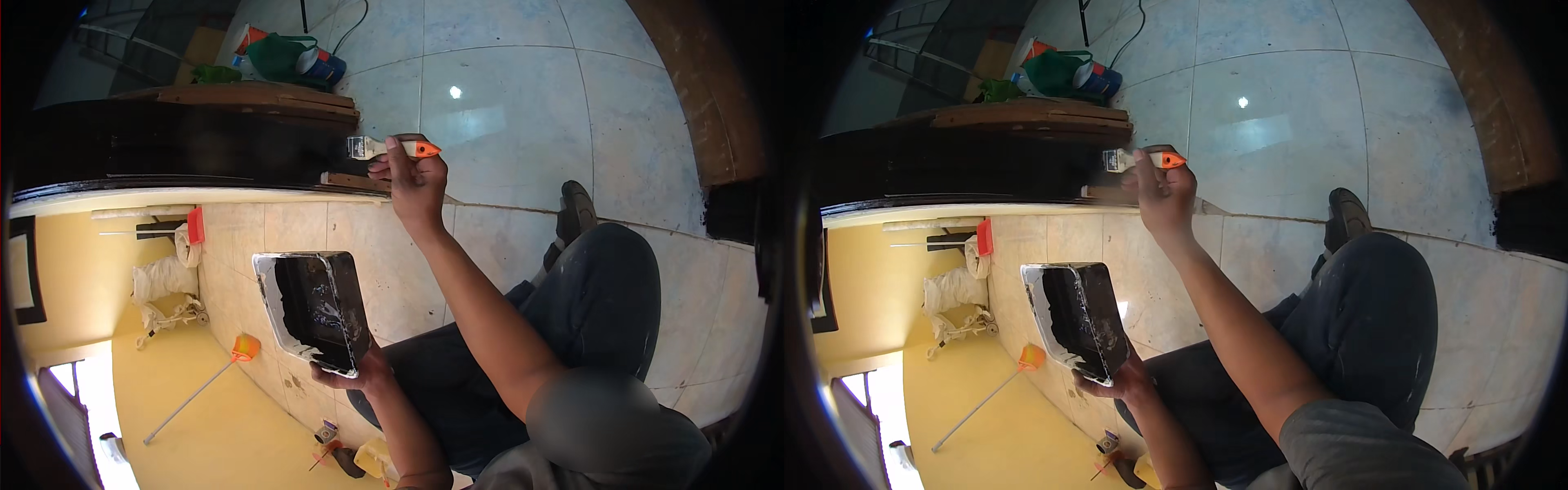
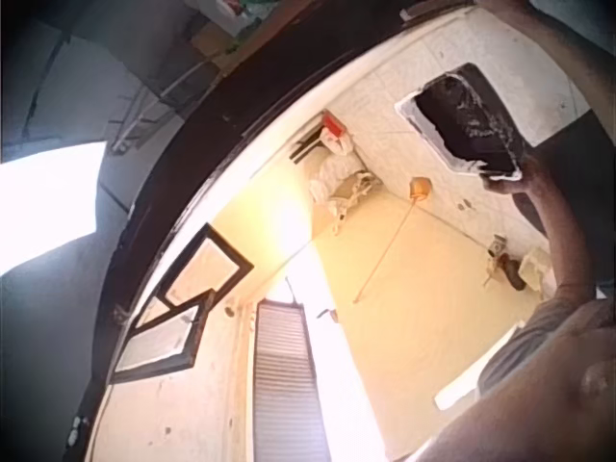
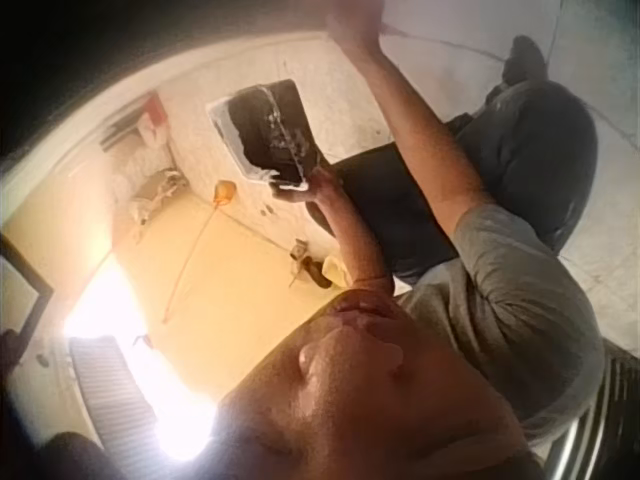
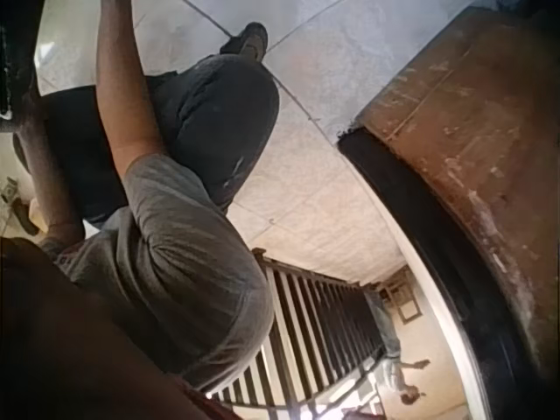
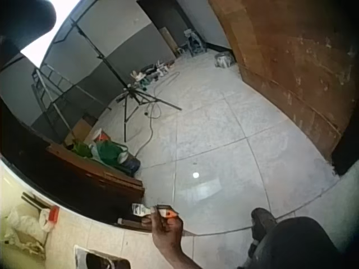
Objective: The person paints the edges of a door frame using black paint and a brush. They dip the brush into a container of paint and apply it to the wooden frame while sitting on the floor.
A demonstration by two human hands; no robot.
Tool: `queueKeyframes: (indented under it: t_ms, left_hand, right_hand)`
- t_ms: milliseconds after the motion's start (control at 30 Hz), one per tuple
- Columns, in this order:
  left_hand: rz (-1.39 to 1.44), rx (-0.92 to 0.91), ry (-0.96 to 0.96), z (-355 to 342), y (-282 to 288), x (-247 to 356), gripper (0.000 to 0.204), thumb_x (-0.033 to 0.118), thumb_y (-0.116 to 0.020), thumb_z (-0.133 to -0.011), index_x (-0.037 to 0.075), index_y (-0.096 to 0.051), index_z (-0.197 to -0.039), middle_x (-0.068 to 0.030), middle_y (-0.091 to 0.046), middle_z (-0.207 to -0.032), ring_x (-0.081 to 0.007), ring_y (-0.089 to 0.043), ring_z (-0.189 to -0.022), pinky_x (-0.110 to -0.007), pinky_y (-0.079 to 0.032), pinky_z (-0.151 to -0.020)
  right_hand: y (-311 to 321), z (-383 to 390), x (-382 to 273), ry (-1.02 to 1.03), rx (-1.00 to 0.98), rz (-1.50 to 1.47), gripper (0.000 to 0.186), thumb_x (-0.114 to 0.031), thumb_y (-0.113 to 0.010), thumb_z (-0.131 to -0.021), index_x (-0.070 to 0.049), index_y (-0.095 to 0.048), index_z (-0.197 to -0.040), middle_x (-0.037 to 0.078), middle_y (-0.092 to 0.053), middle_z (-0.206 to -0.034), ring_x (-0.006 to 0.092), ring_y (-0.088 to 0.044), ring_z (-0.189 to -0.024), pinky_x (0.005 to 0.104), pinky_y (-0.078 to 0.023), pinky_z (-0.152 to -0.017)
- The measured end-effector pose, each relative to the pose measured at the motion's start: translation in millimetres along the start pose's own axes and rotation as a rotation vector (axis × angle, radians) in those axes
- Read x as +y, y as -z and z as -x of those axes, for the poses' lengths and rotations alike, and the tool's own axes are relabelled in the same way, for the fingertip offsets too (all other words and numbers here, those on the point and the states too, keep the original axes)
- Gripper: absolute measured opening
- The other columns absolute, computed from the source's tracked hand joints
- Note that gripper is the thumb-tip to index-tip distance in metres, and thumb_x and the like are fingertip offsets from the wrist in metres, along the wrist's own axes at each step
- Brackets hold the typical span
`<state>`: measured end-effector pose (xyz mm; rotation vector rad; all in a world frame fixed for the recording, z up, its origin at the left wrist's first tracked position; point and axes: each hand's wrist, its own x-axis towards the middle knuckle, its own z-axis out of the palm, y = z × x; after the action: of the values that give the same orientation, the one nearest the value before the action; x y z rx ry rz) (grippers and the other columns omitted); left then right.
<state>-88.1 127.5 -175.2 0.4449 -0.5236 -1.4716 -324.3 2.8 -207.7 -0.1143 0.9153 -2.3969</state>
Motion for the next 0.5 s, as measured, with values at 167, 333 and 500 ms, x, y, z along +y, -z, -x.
queueKeyframes:
  t_ms: [167, 333, 500]
  left_hand:
    - [-0.027, 0.0, 0.009, 0, -1, 0, 0.077, 0.048, -0.063, -0.088, 0.006, -0.052, -0.152, -0.0161, -0.057, -0.152, -0.0345, -0.055, -0.139, -0.053, -0.042, -0.12]
    - [-0.061, 0.024, 0.016, 0, 1, -1, 0.076, 0.052, -0.06, -0.09, 0.01, -0.052, -0.153, -0.0135, -0.058, -0.151, -0.0335, -0.056, -0.138, -0.053, -0.044, -0.119]
    - [-0.051, 0.023, 0.025, 2, 2, 2, 0.077, 0.053, -0.06, -0.09, 0.013, -0.051, -0.155, -0.0119, -0.057, -0.154, -0.0335, -0.055, -0.14, -0.054, -0.043, -0.12]
  right_hand:
    - [8, -6, -7, 0.078, 0.018, 0.205, 0.016, -0.016, -0.067, -0.105, -0.002, -0.066, -0.097, 0.003, -0.068, -0.072, 0.0097, -0.069, -0.065, 0.0243, -0.056, -0.061]
    - [-14, -5, -20, 0.17, -0.042, 0.116, 0.016, -0.014, -0.069, -0.104, 0.001, -0.066, -0.097, 0.003, -0.07, -0.078, 0.0095, -0.067, -0.064, 0.0241, -0.056, -0.063]
    - [-8, 10, -28, 0.195, -0.284, 0.491, 0.015, -0.012, -0.073, -0.1, 0.001, -0.067, -0.098, 0.011, -0.069, -0.079, 0.0115, -0.069, -0.067, 0.0263, -0.053, -0.058]
